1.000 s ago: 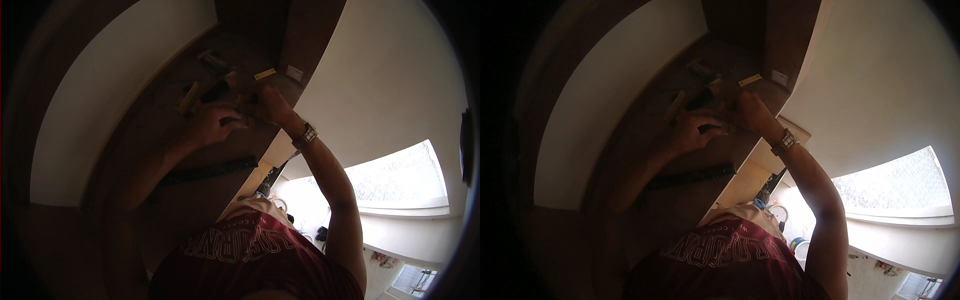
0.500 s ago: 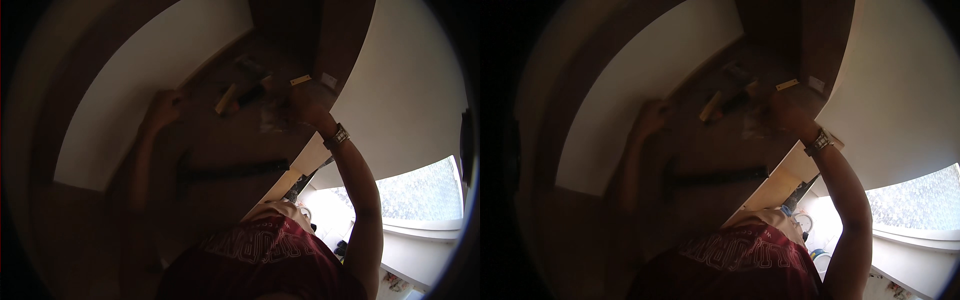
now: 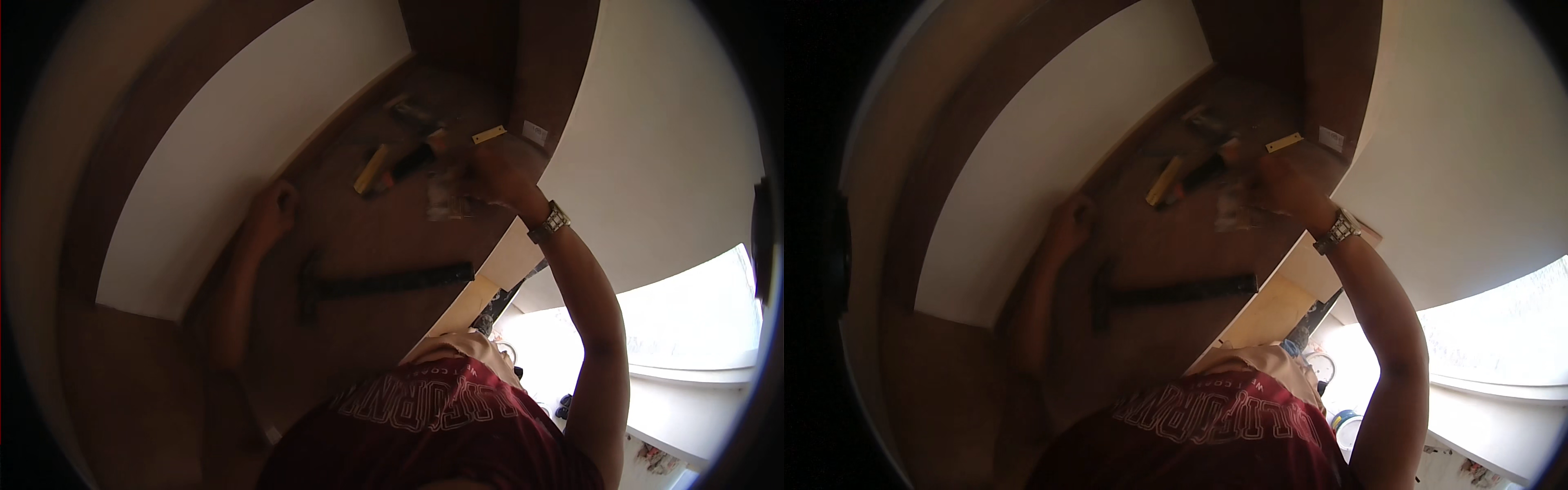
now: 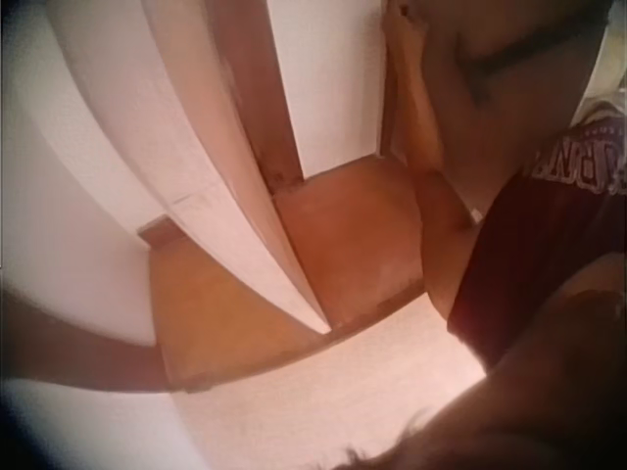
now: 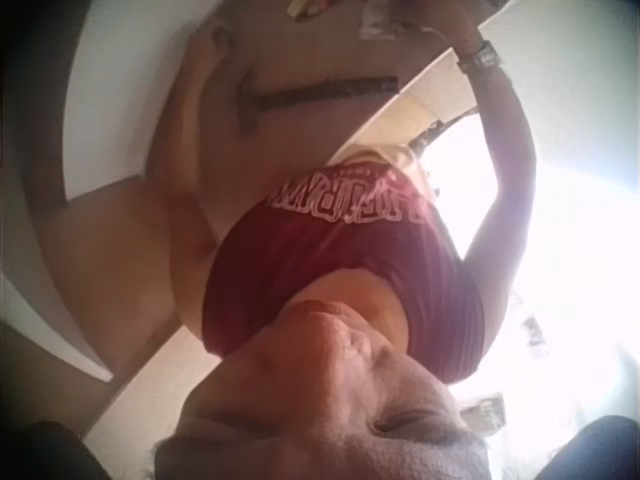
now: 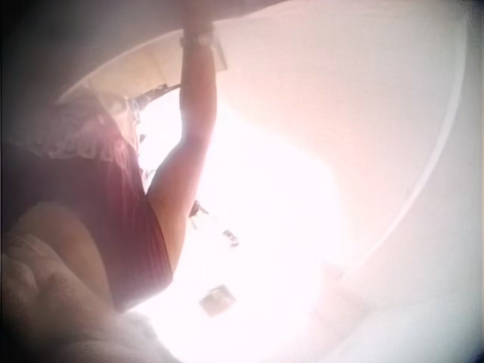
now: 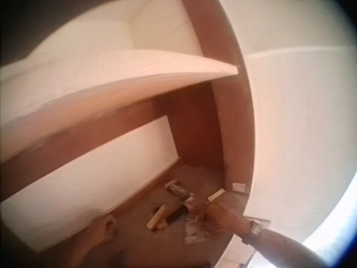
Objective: The person attaches a hinge to a wooden cabinet door by aligning the hinge with the wood, hammering a small starting hole, and then driving a screw into the wood with a screwdriver.
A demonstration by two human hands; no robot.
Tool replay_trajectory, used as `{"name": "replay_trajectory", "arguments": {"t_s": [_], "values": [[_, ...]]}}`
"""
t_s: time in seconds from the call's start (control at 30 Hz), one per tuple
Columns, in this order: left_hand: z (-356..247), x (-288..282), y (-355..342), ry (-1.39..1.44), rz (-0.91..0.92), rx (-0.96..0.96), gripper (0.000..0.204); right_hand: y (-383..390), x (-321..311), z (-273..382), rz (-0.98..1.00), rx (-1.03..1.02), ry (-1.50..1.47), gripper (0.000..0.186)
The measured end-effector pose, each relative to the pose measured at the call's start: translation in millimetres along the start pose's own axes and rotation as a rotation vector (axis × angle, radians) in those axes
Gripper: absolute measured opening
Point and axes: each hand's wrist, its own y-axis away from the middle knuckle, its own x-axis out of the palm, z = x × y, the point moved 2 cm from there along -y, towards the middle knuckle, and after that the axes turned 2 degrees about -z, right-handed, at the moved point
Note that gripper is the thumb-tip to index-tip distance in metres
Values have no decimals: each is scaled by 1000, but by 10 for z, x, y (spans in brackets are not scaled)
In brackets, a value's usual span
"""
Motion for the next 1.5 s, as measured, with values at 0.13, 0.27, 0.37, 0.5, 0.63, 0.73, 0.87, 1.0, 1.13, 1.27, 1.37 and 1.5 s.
{"name": "replay_trajectory", "arguments": {"t_s": [0.13,0.27,0.37,0.5,0.63,0.73,0.87,1.0,1.13,1.27,1.37,1.5], "values": [[290,64,-21,209,-10,-117,16,-67,-91,242,154,134,-25,40],[508,10,40,394,69,-214,16,-75,-57,252,140,167,-11,42],[139,-26,106,95,54,-32,16,-61,-117,291,210,291,-40,45],[-28,27,102,-10,112,59,15,-12,-143,251,184,235,-147,55],[-315,-13,113,-176,90,23,19,-10,-5,-85,-79,-349,10,69],[-231,-18,104,-173,139,-32,23,-40,-24,49,2,-186,-137,63],[-562,-145,58,78,23,-157,19,-10,-89,157,113,-1,-168,58],[-1216,-96,-62,806,119,-232,20,-33,-107,189,86,-40,-29,47],[-1762,106,-320,979,415,45,24,-16,-133,209,15,50,-104,28],[-2085,303,-477,715,469,-61,19,-107,-243,447,359,447,-18,62],[-2107,608,-509,537,131,437,17,-105,-150,301,318,389,-64,53],[-2080,880,-471,796,215,204,17,-60,-60,68,76,48,-44,37]]}}
